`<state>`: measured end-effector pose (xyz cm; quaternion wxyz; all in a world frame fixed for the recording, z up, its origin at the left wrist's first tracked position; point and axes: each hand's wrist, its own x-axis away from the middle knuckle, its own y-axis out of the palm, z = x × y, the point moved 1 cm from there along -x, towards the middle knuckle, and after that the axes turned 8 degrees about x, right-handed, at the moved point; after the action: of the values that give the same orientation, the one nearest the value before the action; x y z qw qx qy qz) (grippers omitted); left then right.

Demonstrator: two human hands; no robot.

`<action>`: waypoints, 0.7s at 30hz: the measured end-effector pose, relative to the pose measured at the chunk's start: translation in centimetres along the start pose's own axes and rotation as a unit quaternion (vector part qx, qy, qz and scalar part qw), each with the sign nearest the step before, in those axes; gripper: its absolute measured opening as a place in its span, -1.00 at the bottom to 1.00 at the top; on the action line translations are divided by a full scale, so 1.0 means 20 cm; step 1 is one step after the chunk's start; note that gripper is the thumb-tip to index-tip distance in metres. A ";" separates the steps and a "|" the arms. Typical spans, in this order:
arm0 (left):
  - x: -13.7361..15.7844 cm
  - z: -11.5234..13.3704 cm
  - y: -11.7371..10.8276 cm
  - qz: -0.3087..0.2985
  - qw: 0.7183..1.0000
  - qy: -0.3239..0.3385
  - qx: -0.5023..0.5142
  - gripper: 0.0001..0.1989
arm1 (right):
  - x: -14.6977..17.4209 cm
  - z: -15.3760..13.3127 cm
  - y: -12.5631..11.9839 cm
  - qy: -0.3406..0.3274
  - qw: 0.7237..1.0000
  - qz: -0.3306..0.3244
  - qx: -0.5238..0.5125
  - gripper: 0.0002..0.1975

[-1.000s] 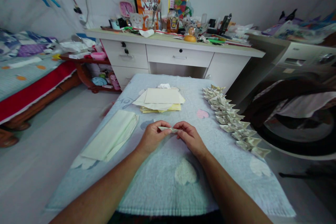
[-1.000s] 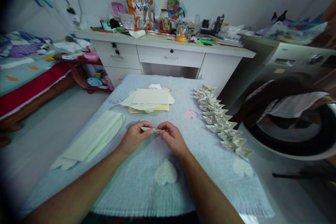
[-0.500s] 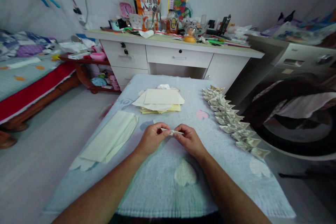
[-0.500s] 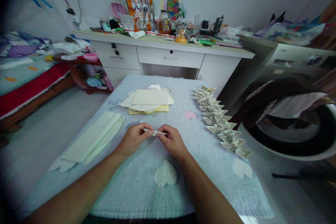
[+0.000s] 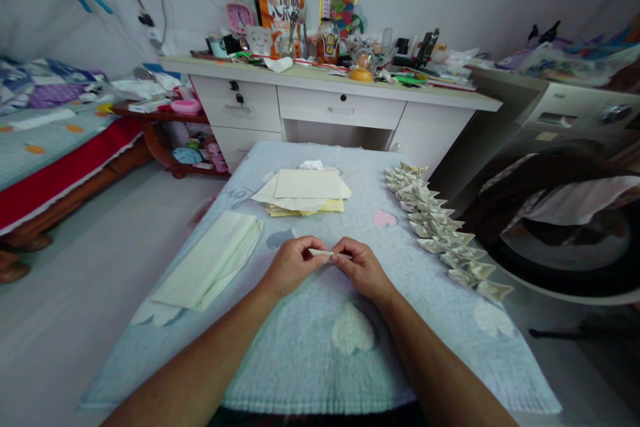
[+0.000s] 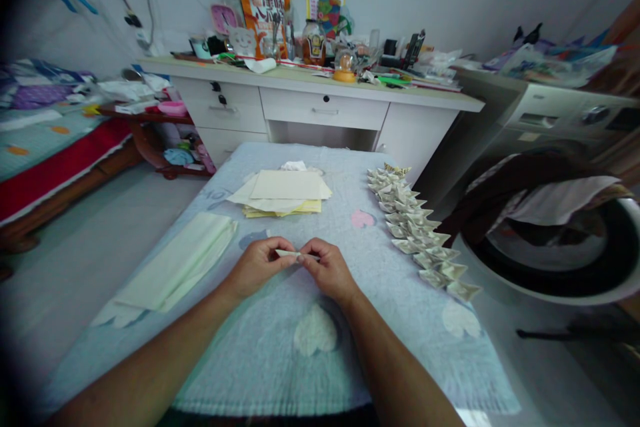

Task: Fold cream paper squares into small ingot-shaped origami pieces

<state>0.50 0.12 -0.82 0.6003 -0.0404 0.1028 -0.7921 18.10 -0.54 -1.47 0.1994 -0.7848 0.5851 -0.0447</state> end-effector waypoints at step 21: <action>0.01 0.03 0.02 0.008 0.999 0.032 -0.029 -0.90 | 0.00 0.00 0.01 -0.008 0.999 -0.003 0.038 -0.76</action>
<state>0.94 -0.24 -0.41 0.6012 -0.0317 0.1454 -0.7852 17.99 -0.54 -1.49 0.2337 -0.7789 0.5788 -0.0613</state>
